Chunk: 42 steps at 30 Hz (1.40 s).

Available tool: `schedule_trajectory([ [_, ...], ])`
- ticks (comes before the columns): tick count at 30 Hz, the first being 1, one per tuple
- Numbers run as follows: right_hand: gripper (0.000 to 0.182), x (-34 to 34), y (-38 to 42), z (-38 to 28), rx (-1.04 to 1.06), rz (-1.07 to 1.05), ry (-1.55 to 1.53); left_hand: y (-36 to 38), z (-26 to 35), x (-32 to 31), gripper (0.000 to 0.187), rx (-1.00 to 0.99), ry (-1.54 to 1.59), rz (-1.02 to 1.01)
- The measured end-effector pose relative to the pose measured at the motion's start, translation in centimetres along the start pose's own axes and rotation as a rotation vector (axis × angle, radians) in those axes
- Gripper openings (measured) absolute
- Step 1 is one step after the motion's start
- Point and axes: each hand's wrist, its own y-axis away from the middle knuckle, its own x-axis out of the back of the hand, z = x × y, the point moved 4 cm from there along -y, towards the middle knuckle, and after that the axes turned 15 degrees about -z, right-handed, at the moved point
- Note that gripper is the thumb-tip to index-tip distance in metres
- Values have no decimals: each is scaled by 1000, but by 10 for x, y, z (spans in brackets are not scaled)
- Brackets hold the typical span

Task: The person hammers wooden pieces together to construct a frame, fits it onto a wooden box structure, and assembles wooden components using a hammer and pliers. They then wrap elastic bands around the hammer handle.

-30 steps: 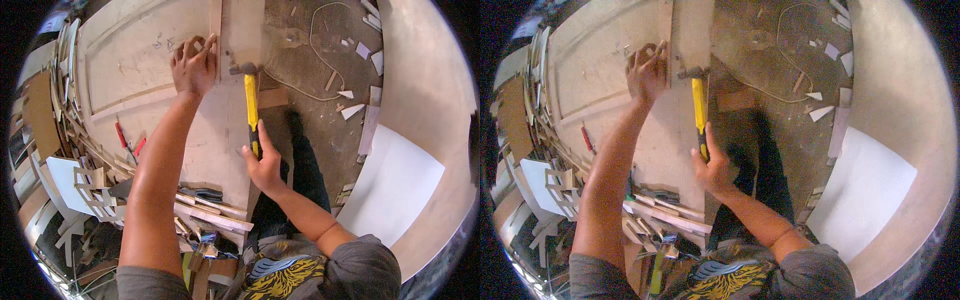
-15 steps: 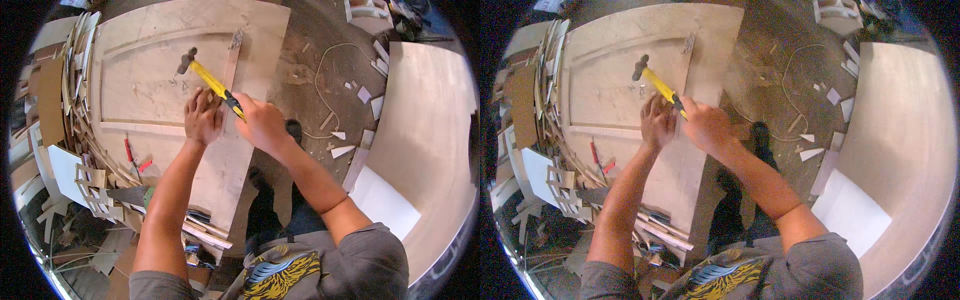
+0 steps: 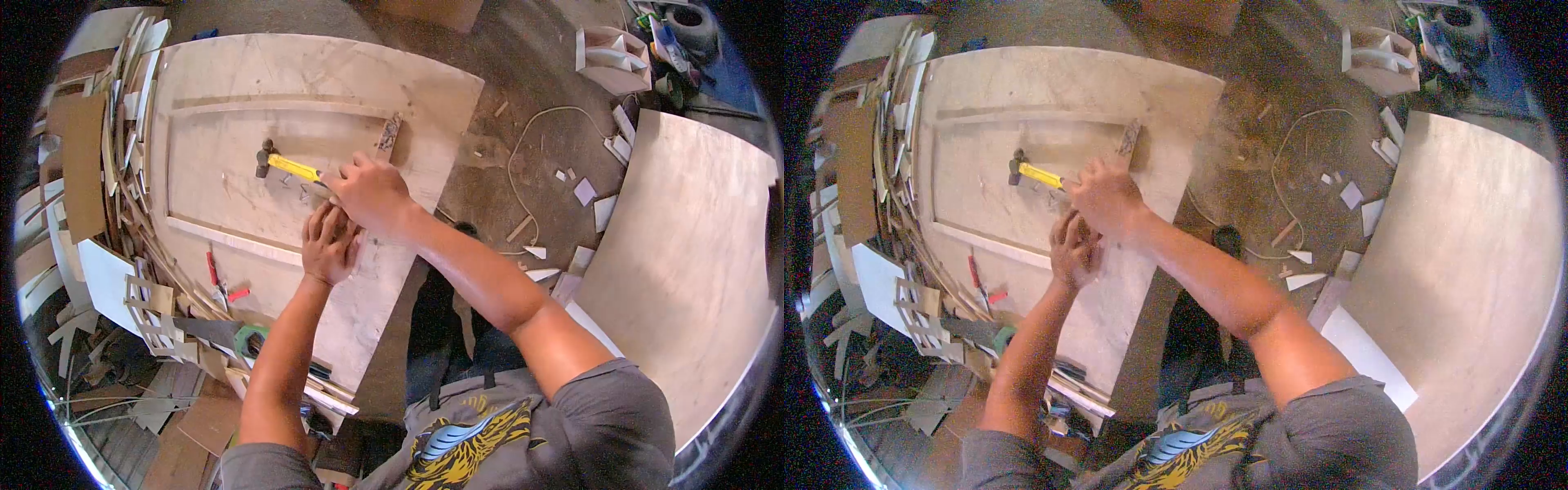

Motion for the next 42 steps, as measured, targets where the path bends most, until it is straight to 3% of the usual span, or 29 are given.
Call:
schedule_trajectory([
  [2, 39, -2, 0, 11, -24, 117, -131, -1, 3, 1, 38, -1, 21, 8],
  [6, 37, 3, 21, 71, -359, 444, -219, -3, 3, 1, 39, 6, 37, -29],
  [9, 41, 3, 26, 97, -372, 531, -224, -3, 1, 4, 38, 37, -6, -48],
  [24, 47, -3, 22, 128, -325, 298, -425, 16, -7, -21, 28, 30, -12, -141],
  [30, 32, -6, 29, 133, -269, 365, -533, 18, -9, -21, 30, 25, 1, -159],
  [34, 33, -8, 33, 137, -217, 461, -574, 18, -9, -22, 34, 22, 3, -139],
  [42, 24, -11, 39, 127, -250, 547, -465, 2, -3, -11, 38, -17, -8, -90],
])
